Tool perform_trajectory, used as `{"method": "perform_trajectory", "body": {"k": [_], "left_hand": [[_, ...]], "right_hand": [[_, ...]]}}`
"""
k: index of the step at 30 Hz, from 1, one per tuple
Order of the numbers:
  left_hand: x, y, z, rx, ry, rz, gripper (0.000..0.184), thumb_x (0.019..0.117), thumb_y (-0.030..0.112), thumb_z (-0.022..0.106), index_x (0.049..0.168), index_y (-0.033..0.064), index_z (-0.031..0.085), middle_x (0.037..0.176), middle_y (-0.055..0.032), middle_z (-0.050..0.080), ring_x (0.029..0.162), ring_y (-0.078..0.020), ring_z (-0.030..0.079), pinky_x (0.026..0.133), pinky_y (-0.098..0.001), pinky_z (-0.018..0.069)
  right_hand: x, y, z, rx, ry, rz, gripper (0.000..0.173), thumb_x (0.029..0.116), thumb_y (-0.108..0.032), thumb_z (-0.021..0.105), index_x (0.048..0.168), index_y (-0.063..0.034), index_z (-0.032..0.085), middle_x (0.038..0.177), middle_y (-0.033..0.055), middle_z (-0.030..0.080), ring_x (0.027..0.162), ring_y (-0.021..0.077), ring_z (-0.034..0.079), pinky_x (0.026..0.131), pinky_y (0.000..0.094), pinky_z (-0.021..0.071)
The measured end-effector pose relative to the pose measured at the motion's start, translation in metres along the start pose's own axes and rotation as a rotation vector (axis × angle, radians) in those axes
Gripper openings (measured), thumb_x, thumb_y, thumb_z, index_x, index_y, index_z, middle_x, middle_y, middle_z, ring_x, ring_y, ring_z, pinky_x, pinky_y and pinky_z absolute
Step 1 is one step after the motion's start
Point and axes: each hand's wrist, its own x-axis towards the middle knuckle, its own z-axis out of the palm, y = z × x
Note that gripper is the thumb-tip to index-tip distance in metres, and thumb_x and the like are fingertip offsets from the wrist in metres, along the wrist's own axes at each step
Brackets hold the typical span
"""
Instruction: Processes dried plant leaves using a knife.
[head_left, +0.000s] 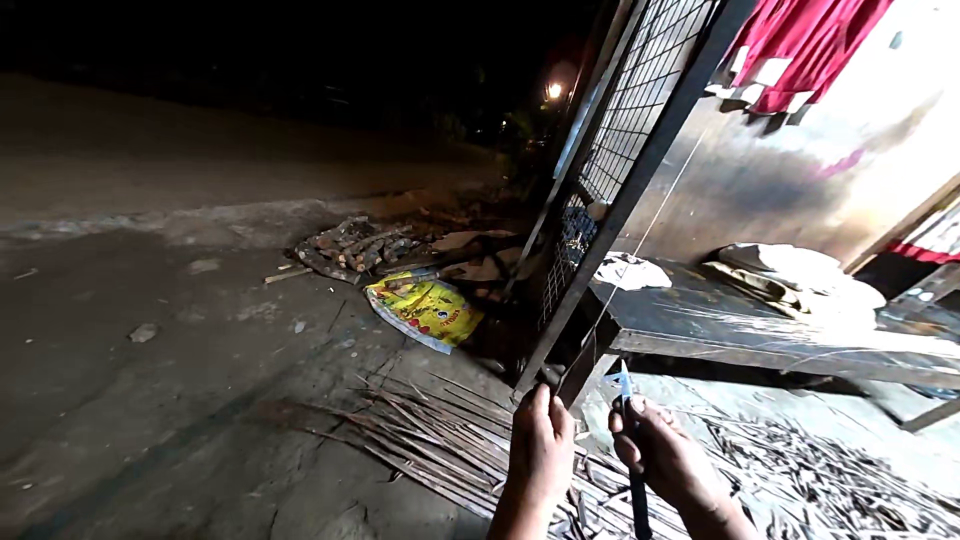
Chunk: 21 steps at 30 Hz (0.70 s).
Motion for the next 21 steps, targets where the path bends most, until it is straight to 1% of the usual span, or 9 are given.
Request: {"method": "perform_trajectory", "body": {"k": [2,4,6,9,11,14,17,19,21], "left_hand": [[0.0,0.001,-0.003,0.043,-0.002,0.006,0.027,0.1032,0.017,0.05,0.109,-0.0016,0.069,0.091,-0.0131,0.069,0.085,-0.0206,0.068,0.083,-0.0367,0.0569],[0.001,0.002,-0.004,0.047,-0.029,0.021,0.027,0.1043,0.018,0.048,0.107,-0.0005,0.067,0.091,-0.0127,0.067,0.087,-0.0213,0.067,0.083,-0.0376,0.0559],[0.001,0.002,-0.003,0.031,-0.049,0.046,0.025,0.1036,0.017,0.049,0.104,0.0003,0.067,0.089,-0.0117,0.067,0.084,-0.0203,0.067,0.081,-0.0372,0.056],[-0.001,0.003,-0.002,-0.045,-0.108,0.04,0.024,0.102,0.014,0.051,0.109,-0.0003,0.069,0.092,-0.0108,0.069,0.086,-0.0181,0.068,0.083,-0.0362,0.0563],[-0.002,0.002,-0.001,-0.094,-0.156,0.025,0.023,0.1023,0.016,0.052,0.106,0.0015,0.07,0.087,-0.0077,0.068,0.08,-0.0149,0.067,0.078,-0.0342,0.0562],[-0.006,0.001,-0.002,-0.151,-0.22,0.025,0.019,0.0994,0.014,0.053,0.099,0.0041,0.069,0.079,-0.004,0.065,0.071,-0.0121,0.063,0.068,-0.0322,0.0547],[-0.007,-0.001,-0.005,-0.187,-0.253,-0.014,0.02,0.1024,0.017,0.052,0.096,0.0048,0.067,0.073,-0.0024,0.061,0.063,-0.0113,0.059,0.061,-0.0307,0.0526],[-0.006,-0.002,-0.007,-0.217,-0.27,-0.038,0.022,0.1041,0.018,0.051,0.096,0.005,0.066,0.072,-0.0019,0.062,0.058,-0.0106,0.058,0.057,-0.0287,0.052],[-0.005,-0.002,-0.009,-0.235,-0.272,-0.063,0.021,0.104,0.017,0.051,0.099,0.0047,0.067,0.075,-0.0024,0.064,0.059,-0.0108,0.059,0.056,-0.0283,0.0529]], "right_hand": [[-0.003,-0.005,0.002,-0.001,-0.11,-0.023,0.028,0.1035,-0.039,0.059,0.099,-0.0128,0.068,0.079,0.0062,0.069,0.048,0.006,0.057,0.044,0.0201,0.0487],[-0.005,-0.01,0.004,-0.007,-0.203,-0.051,0.027,0.1039,-0.037,0.059,0.105,-0.0124,0.071,0.077,0.0073,0.069,0.049,0.0071,0.058,0.044,0.0212,0.0498],[-0.006,-0.015,0.007,-0.033,-0.275,-0.07,0.026,0.1043,-0.034,0.059,0.112,-0.0128,0.072,0.077,0.008,0.07,0.05,0.0077,0.06,0.046,0.0218,0.0509],[-0.007,-0.021,0.011,-0.092,-0.362,-0.075,0.026,0.1046,-0.034,0.059,0.112,-0.0127,0.073,0.077,0.0078,0.071,0.052,0.0072,0.061,0.047,0.0209,0.051],[-0.006,-0.023,0.011,-0.127,-0.393,-0.046,0.025,0.1051,-0.033,0.059,0.11,-0.0123,0.073,0.077,0.0082,0.071,0.052,0.007,0.061,0.047,0.0206,0.0504],[-0.002,-0.022,0.008,-0.17,-0.395,0.014,0.025,0.1052,-0.032,0.058,0.106,-0.0105,0.071,0.076,0.0087,0.07,0.052,0.0081,0.06,0.047,0.0221,0.0499],[0.003,-0.019,0.005,-0.186,-0.389,0.06,0.026,0.105,-0.033,0.058,0.104,-0.0103,0.071,0.076,0.0084,0.07,0.052,0.009,0.06,0.047,0.0233,0.0505],[0.006,-0.018,0.004,-0.186,-0.394,0.081,0.026,0.1048,-0.033,0.058,0.103,-0.0098,0.07,0.076,0.0083,0.07,0.052,0.0089,0.06,0.047,0.0232,0.0507],[0.009,-0.017,0.003,-0.184,-0.443,0.092,0.025,0.1056,-0.032,0.057,0.104,-0.01,0.07,0.078,0.008,0.07,0.053,0.0081,0.06,0.047,0.0222,0.05]]}}
